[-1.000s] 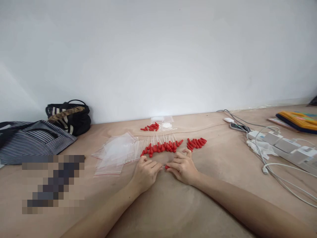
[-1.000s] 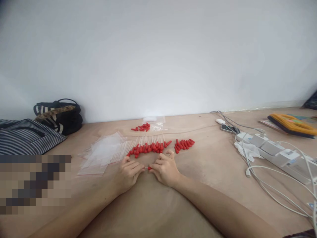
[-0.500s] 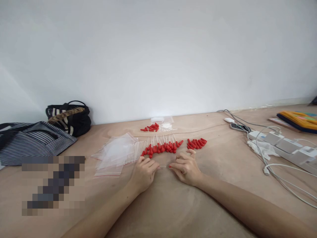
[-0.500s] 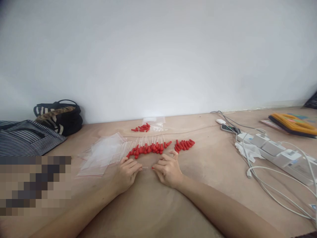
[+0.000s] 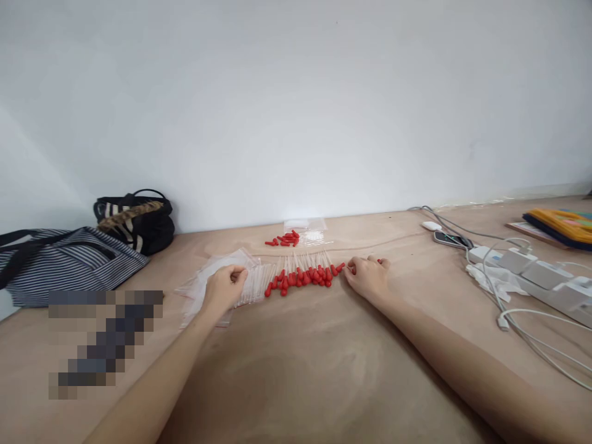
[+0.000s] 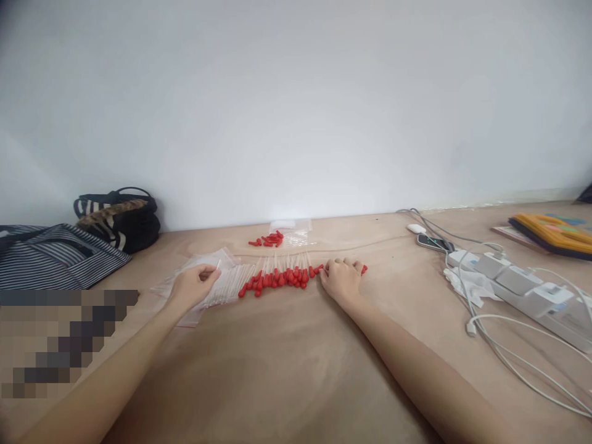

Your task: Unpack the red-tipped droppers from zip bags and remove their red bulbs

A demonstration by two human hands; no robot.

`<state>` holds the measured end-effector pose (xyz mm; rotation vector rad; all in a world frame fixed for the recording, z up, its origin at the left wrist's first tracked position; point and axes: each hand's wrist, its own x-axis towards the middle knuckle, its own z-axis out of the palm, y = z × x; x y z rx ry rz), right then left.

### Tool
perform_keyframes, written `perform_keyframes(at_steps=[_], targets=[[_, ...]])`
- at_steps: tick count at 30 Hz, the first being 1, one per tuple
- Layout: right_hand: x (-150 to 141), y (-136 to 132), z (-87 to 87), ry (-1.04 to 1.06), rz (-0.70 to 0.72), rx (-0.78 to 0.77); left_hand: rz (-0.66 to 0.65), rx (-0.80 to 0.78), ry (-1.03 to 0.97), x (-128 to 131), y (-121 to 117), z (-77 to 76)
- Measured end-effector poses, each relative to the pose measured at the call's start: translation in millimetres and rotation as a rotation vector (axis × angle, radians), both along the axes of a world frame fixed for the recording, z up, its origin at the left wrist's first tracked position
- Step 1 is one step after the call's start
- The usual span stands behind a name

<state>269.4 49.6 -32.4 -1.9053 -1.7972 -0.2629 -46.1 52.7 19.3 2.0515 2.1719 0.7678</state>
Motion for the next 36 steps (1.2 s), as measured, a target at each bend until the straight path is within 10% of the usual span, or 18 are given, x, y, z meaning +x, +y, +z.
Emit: perform_keyframes(at_steps=[9,22,28,36], targets=[[-4,2,7.7,-0.156,0.316,-0.005,0.122,-0.195,0.095,-7,26,-2.3],[-3,5,10.1,-0.099,0.305,0.015,0.113,-0.086,0.197,3,15,-3.4],[-6,7,9.8,-0.219,0.342,0.002,-0.272,0.401,0.185,19,-24,-26.7],[-5,-5,4.5,-0.236,0.305,0.223,-0.567,0.492,0.203,34,-49,-42.8]])
